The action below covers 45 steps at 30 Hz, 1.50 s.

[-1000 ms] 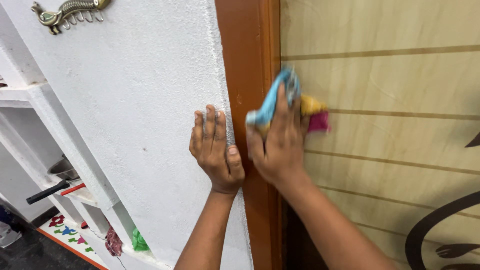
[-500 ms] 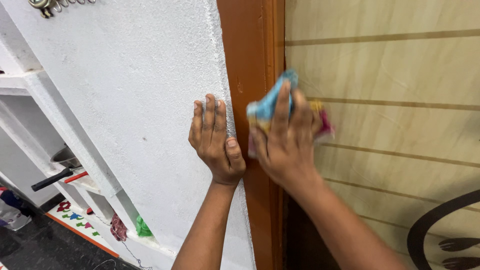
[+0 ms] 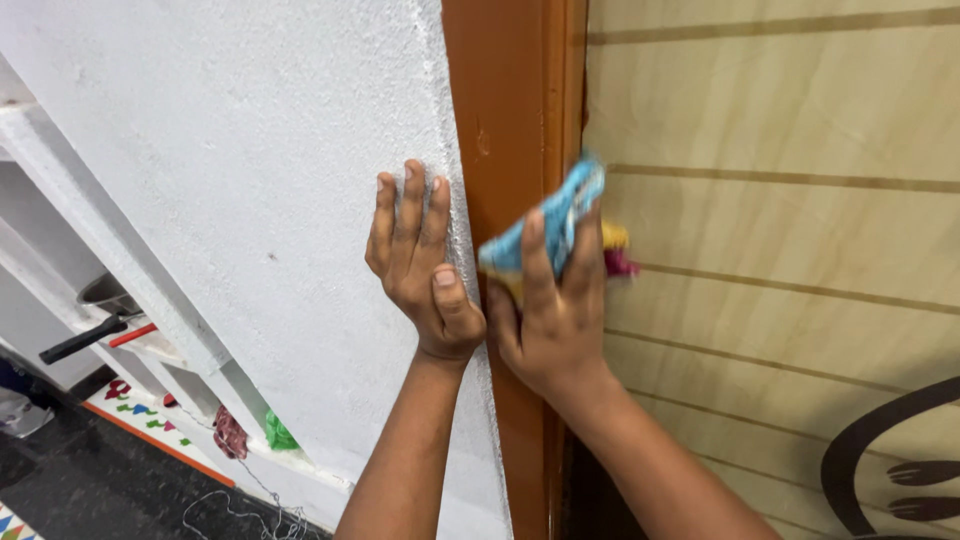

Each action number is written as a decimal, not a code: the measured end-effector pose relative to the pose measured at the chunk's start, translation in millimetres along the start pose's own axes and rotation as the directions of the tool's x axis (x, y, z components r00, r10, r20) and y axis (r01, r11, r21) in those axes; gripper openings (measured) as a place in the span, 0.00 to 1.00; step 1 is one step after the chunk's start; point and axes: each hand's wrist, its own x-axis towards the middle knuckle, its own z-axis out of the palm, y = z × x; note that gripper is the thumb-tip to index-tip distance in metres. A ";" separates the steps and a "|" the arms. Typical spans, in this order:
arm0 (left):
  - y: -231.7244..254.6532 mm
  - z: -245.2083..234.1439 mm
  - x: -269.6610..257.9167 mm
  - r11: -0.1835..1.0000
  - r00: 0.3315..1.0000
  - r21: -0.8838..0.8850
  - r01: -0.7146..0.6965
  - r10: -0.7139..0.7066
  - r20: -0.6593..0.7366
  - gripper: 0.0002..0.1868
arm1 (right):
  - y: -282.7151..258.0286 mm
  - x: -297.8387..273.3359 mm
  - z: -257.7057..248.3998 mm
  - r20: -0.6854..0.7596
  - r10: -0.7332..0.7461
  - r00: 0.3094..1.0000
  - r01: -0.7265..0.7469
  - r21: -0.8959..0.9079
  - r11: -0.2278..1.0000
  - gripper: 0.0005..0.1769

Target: The person wipes the bottom edge and frame of a wooden door using a multi-colored cloth. They clean the horizontal bottom trim and then move to the vertical side frame, wiping it thoroughly.

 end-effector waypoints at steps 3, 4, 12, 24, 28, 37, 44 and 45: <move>-2.0 0.6 -0.2 1.000 1.000 -0.016 0.001 -0.001 0.001 0.34 | 2.4 -45.4 5.9 0.008 -0.031 0.999 0.032 -0.026 0.999 0.47; -2.8 0.9 -0.3 1.000 1.000 -0.029 -0.003 0.003 0.000 0.34 | 2.6 -60.1 7.6 0.017 -0.033 0.999 0.033 -0.046 0.998 0.48; -4.3 0.8 -2.2 1.000 1.000 -0.015 0.011 -0.010 0.011 0.34 | 0.4 -97.0 6.5 0.062 -0.028 0.998 0.030 -0.030 0.999 0.51; -2.9 -1.5 -1.6 1.000 1.000 -0.026 0.009 -0.009 0.019 0.37 | 6.8 55.3 1.5 0.003 -0.041 0.999 0.041 -0.086 0.995 0.46; -2.8 -1.0 -0.4 0.999 1.000 -0.051 0.005 -0.004 0.011 0.36 | 0.3 18.9 0.8 0.018 -0.020 1.000 0.021 -0.077 0.997 0.47; -4.2 1.4 -2.2 1.000 1.000 -0.008 0.014 -0.014 0.008 0.36 | 1.6 -148.9 17.0 0.078 -0.048 0.996 0.057 -0.121 0.991 0.45; -5.4 2.0 -3.0 1.000 1.000 -0.014 0.013 -0.013 0.005 0.36 | 4.8 -114.6 6.0 0.122 -0.084 0.989 0.099 -0.127 0.987 0.43; -4.9 2.7 -2.8 1.000 1.000 -0.022 0.015 -0.014 0.004 0.36 | 6.1 -95.7 2.6 0.131 -0.090 0.987 0.107 -0.130 0.986 0.43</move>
